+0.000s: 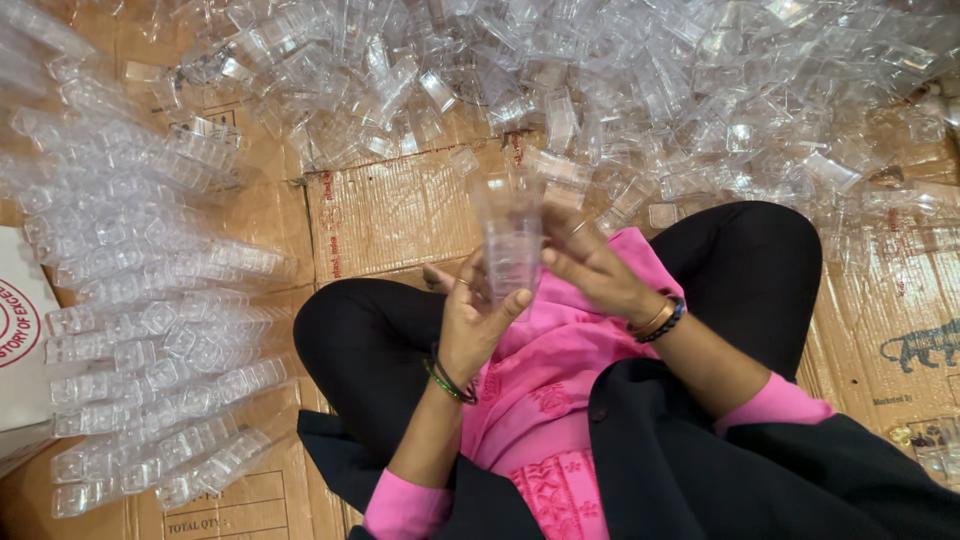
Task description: The person sits on the floor among piles of clear plastic boxes and repeatedly picks up individual containers, nests them one into another to build stacks, and sets completed stacks aside with the other finished stacks.
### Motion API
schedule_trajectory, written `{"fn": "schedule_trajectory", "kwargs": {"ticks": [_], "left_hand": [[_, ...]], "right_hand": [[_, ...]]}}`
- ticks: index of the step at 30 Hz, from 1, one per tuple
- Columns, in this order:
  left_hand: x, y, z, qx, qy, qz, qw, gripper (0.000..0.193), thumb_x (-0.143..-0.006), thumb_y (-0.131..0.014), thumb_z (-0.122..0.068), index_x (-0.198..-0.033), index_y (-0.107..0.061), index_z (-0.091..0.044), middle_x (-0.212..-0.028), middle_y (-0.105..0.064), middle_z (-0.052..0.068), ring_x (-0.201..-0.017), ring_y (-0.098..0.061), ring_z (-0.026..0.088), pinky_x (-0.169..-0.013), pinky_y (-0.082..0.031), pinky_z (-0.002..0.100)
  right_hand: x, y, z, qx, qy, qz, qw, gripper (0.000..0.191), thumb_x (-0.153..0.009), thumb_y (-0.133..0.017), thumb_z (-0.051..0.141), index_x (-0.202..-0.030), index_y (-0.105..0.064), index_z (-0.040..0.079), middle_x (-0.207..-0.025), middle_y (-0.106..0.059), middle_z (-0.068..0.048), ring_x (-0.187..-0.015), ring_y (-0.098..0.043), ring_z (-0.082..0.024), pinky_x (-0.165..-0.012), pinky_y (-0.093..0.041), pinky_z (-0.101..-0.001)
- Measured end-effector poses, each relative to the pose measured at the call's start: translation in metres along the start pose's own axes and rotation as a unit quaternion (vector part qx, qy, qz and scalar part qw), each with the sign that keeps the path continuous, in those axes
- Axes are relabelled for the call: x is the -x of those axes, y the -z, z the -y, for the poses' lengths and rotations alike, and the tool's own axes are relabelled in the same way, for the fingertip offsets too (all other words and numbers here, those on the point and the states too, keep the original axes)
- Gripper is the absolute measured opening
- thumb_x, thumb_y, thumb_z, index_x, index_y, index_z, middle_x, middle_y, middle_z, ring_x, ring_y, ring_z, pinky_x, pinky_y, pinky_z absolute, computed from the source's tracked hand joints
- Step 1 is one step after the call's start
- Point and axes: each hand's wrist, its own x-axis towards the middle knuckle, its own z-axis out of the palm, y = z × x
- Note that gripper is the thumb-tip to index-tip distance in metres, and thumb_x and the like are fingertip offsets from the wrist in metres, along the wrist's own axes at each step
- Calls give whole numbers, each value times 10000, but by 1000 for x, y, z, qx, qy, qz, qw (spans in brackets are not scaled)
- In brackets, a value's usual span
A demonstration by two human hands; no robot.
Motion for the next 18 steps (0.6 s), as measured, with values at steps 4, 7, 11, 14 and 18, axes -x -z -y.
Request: {"fn": "schedule_trajectory", "kwargs": {"ticks": [4,7,11,14,18], "left_hand": [[5,-2,-27,-146,34,-55,987,766,-818,-858,-173,-1476,-504,-2,-1234,-699,165,-1119,-681,203,-972,-546,301],[12,-11,-46,-191,-41,-54,979,771,-831,-882,-198,-1468,-500,11,-1333,-657,138,-1216,-645,193,-1042,-516,304],[17,-18,-65,-340,-88,-133,927,772,-736,-938,-223,-1376,-561,-12,-1195,-689,159,-1096,-670,244,-964,-541,357],[19,-18,-75,-433,-164,-139,875,707,-718,-958,-236,-1306,-618,-42,-1185,-705,156,-1106,-675,287,-996,-525,408],[22,-18,-81,-474,-220,-128,843,710,-709,-954,-225,-1308,-616,-51,-1207,-701,150,-1147,-640,334,-1057,-465,457]], "right_hand": [[-6,1,38,-22,119,-3,993,805,-1015,-672,142,-1594,-125,258,-1542,-434,-83,-1347,-532,-238,-1064,-499,-380],[-6,-2,46,83,73,-60,992,701,-985,-728,22,-1581,-373,120,-1557,-470,-105,-1352,-538,-221,-1086,-519,-394],[-1,-2,39,31,54,-57,996,590,-986,-721,-11,-1509,-476,112,-1558,-471,-111,-1421,-530,-238,-1155,-514,-417],[5,2,33,27,57,-47,997,554,-967,-730,-6,-1449,-493,125,-1601,-426,-114,-1449,-484,-240,-1171,-490,-430],[9,5,32,-6,56,-25,998,508,-964,-727,4,-1405,-507,129,-1677,-351,-129,-1511,-430,-253,-1232,-431,-447]]}}
